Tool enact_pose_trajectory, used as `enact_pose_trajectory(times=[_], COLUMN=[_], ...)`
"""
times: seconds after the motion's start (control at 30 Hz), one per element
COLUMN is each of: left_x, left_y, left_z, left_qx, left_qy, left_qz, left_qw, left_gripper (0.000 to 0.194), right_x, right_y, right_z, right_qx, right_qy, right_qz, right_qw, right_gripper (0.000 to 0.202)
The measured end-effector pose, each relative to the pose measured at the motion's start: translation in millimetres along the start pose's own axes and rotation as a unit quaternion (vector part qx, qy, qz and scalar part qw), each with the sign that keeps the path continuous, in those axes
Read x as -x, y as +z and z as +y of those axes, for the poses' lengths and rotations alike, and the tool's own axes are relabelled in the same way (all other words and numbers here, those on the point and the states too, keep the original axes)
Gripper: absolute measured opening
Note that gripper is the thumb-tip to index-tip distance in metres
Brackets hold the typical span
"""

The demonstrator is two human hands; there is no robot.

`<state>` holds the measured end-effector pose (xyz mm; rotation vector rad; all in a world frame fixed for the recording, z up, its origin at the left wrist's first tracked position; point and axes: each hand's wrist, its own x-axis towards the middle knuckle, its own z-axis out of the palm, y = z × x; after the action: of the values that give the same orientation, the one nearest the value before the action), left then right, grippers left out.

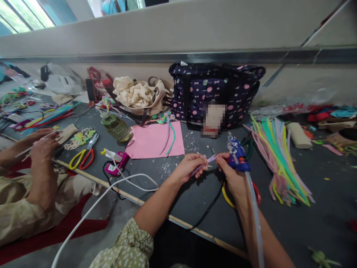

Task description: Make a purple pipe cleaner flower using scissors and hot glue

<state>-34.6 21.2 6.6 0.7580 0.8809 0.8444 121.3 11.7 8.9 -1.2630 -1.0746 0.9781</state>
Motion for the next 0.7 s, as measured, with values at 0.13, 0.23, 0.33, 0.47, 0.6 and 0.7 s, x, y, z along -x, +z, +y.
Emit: enact_pose_trajectory(times=[0.13, 0.23, 0.33, 0.47, 0.6, 0.7], left_x=[-0.3, 0.3, 0.4, -0.3, -0.4, 0.5], left_y=[-0.3, -0.1, 0.0, -0.3, -0.3, 0.2], left_z=[-0.8, -0.2, 0.3, -0.4, -1.5, -1.1], left_qx=[-0.009, -0.016, -0.021, -0.021, -0.021, -0.025], left_qy=[0.0, -0.004, -0.007, -0.007, 0.0, 0.004], left_qz=[0.0, 0.004, 0.006, 0.005, 0.002, 0.007], left_qw=[1.0, 1.0, 1.0, 1.0, 1.0, 1.0], left_gripper=[0.022, 0.023, 0.024, 0.024, 0.022, 0.023], right_x=[0.9, 0.9, 0.2, -0.5, 0.0, 0.3], right_y=[-0.3, -0.3, 0.7, 1.9, 0.3, -1.4], right_z=[-0.7, -0.4, -2.4, -5.5, -2.1, 2.1], right_qx=[0.007, 0.003, -0.014, -0.025, -0.006, 0.019], right_qy=[0.009, 0.011, 0.016, 0.019, 0.015, 0.007], right_qz=[0.008, 0.009, 0.002, -0.006, -0.003, 0.0], right_qw=[1.0, 1.0, 1.0, 0.999, 1.0, 1.0], right_gripper=[0.026, 0.027, 0.027, 0.027, 0.027, 0.027])
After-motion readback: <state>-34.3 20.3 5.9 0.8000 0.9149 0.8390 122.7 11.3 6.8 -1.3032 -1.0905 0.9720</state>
